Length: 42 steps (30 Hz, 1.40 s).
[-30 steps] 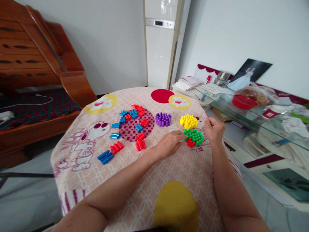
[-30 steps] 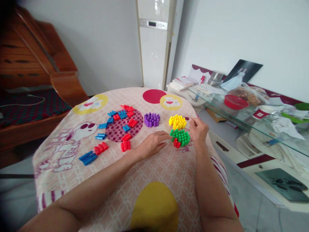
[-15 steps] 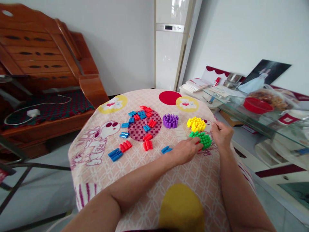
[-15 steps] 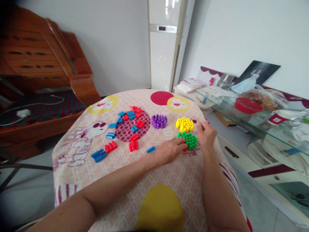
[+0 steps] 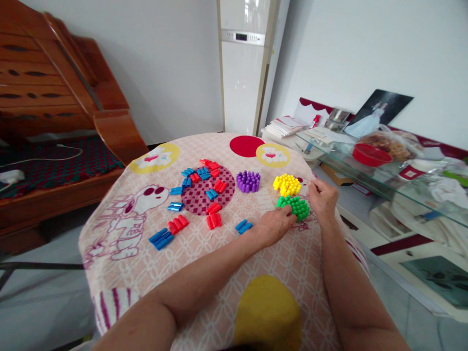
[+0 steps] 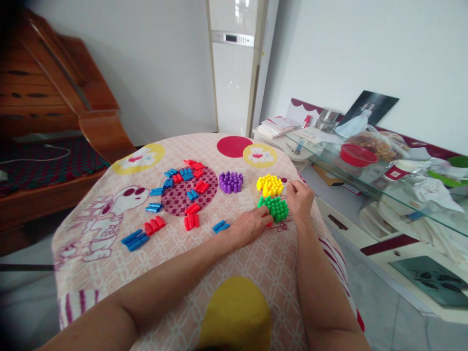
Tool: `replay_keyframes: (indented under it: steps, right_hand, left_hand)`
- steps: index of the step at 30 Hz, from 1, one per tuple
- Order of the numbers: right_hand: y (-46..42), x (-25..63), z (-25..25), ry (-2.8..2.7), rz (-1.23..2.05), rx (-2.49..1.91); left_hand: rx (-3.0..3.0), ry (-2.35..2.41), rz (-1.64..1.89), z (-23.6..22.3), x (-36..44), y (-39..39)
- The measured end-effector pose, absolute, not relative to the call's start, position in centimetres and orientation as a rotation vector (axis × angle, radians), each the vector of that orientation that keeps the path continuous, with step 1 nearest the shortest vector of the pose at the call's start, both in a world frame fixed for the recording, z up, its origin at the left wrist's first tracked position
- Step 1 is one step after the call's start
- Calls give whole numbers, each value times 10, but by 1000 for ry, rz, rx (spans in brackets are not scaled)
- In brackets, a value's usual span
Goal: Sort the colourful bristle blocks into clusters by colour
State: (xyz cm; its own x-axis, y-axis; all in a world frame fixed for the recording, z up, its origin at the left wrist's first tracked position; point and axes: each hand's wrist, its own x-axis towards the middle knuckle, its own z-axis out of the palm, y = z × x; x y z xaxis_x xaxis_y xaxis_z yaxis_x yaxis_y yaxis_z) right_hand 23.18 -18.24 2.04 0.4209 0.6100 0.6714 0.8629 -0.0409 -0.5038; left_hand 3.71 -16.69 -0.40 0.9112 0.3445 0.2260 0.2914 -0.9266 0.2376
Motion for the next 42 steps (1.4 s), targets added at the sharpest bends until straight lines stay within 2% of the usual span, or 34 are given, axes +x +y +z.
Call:
replay_keyframes:
  steps: [4, 9, 16, 18, 22, 25, 30, 42]
  right_hand:
    - [-183, 234, 20, -1283, -326, -1747]
    - [-182, 240, 17, -1249, -312, -1748]
    - [-182, 240, 17, -1225, -284, -1747]
    - [-182, 240, 17, -1231, -272, -1743]
    - [-182, 241, 16, -1251, -268, -1729]
    - [-182, 241, 15, -1245, -271, -1734]
    - [-183, 240, 17, -1229, -279, -1759]
    - [-184, 242, 21, -1191, -289, -1745]
  left_hand:
    - [2815, 448, 356, 5, 32, -164]
    - [2741, 428, 327, 39, -8, -134]
    - [2802, 972, 24, 65, -75, -83]
    - [2813, 1009, 89, 64, -78, -82]
    - [2771, 904, 470, 45, -48, -95]
    - [2641, 759, 584, 21, -14, -106]
    - [2595, 629, 553, -1, 17, -113]
    - [2472, 771, 546, 2, 44, -110]
